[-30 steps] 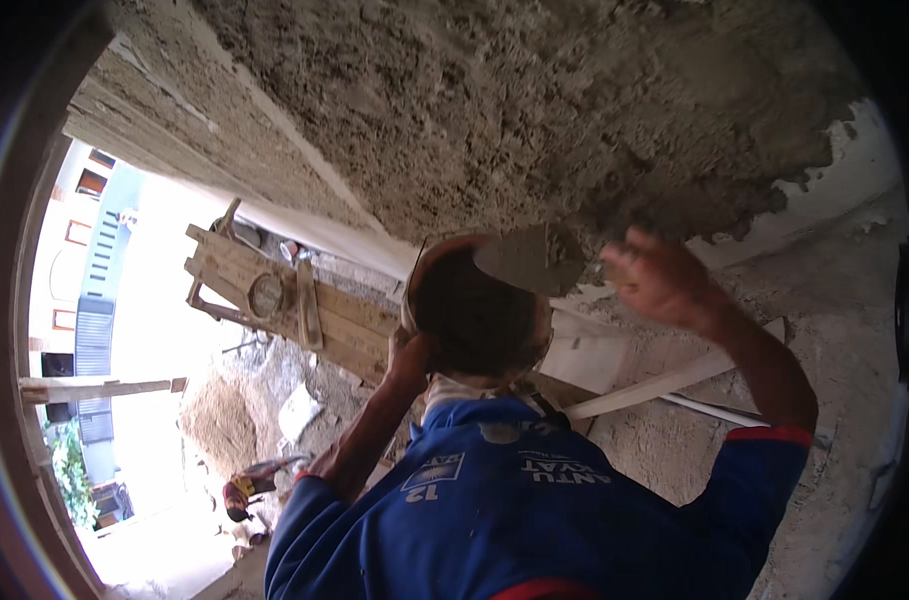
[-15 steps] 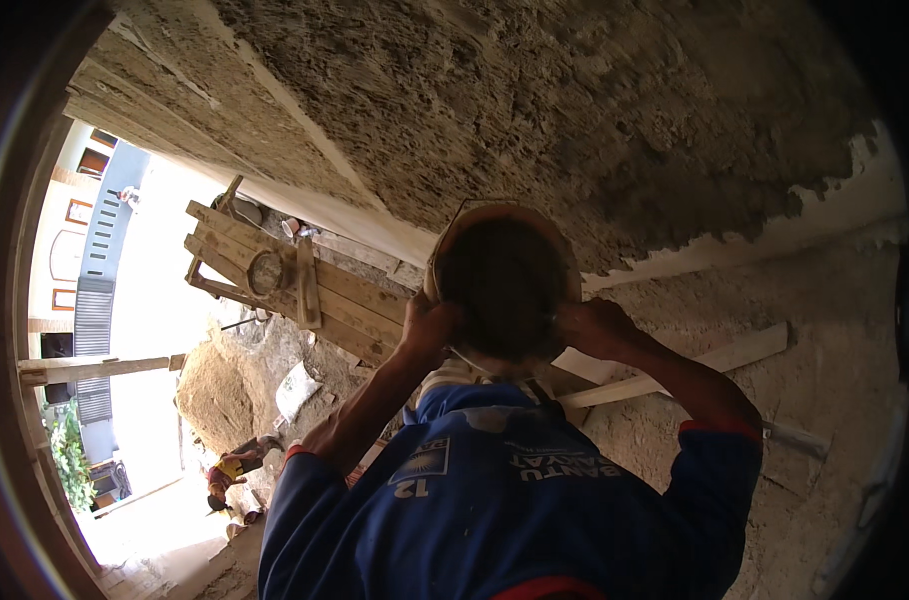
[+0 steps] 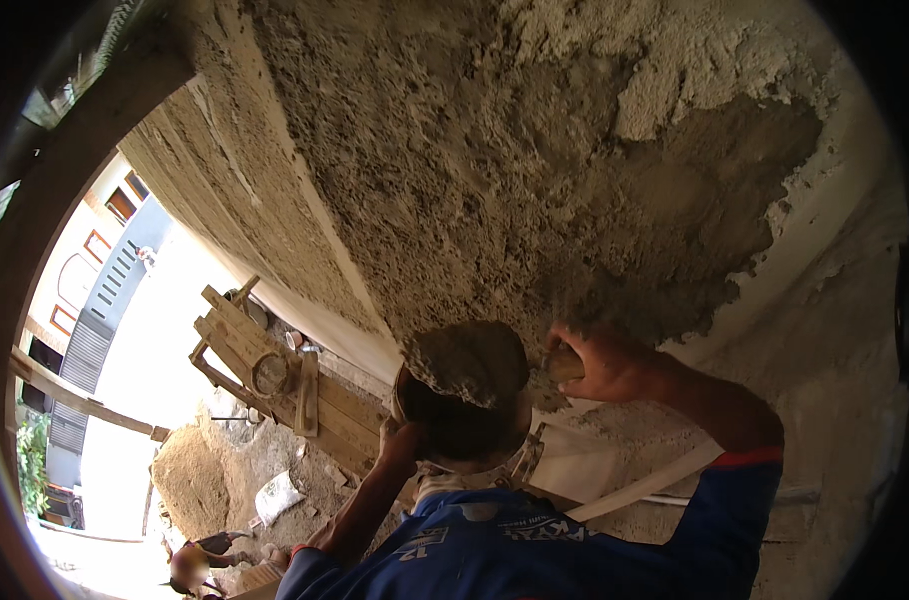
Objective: The person applies wet plaster to a masonry wall using a trowel, scooping material from a bucket held in one hand and spreading it onto the wall surface.
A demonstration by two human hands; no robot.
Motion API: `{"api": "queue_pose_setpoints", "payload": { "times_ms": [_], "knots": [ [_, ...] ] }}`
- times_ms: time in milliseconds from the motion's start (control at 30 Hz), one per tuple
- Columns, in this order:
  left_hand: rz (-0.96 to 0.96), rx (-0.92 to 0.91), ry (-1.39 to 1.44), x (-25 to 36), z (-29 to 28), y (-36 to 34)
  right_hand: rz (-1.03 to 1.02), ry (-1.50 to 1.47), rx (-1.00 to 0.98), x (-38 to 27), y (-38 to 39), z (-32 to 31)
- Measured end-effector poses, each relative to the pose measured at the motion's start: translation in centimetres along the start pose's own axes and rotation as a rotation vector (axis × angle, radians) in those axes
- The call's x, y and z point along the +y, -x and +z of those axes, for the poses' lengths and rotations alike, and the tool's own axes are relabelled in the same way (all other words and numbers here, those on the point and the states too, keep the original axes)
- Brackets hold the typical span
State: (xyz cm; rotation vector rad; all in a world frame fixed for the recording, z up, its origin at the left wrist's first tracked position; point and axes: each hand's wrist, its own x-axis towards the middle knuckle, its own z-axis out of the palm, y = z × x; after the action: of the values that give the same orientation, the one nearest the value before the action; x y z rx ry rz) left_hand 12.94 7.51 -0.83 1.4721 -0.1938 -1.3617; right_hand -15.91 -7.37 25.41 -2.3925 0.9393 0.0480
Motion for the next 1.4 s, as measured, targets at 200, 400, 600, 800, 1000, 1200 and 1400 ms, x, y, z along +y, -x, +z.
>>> {"api": "queue_pose_setpoints", "payload": {
  "times_ms": [200,400,600,800,1000,1200,1400],
  "knots": [
    [0.109,0.178,-0.032,1.9,0.4,4.0,-0.289,0.008,0.123,-8.4,2.3,-12.3],
    [0.162,0.31,0.021,-0.5,-0.7,4.1,-0.391,-0.374,0.06,-7.6,-0.4,-16.7],
    [0.16,0.284,0.074,-2.0,-1.2,4.7,-0.194,-0.026,0.934,-5.1,1.9,-25.9],
    [0.436,-0.03,-0.367,-7.2,-5.5,-1.2,-0.064,0.01,0.796,-4.0,3.8,-22.4],
    [0.146,-0.188,-0.196,-0.9,0.8,2.2,-0.01,0.357,0.162,2.3,1.2,-4.7],
    [0.217,-0.083,-0.065,4.3,4.1,4.6,0.037,0.888,0.03,5.5,-2.2,9.3],
    [0.211,-0.09,-0.087,3.9,4.2,3.5,0.056,0.327,-0.232,7.0,-5.6,17.3]
  ]
}}
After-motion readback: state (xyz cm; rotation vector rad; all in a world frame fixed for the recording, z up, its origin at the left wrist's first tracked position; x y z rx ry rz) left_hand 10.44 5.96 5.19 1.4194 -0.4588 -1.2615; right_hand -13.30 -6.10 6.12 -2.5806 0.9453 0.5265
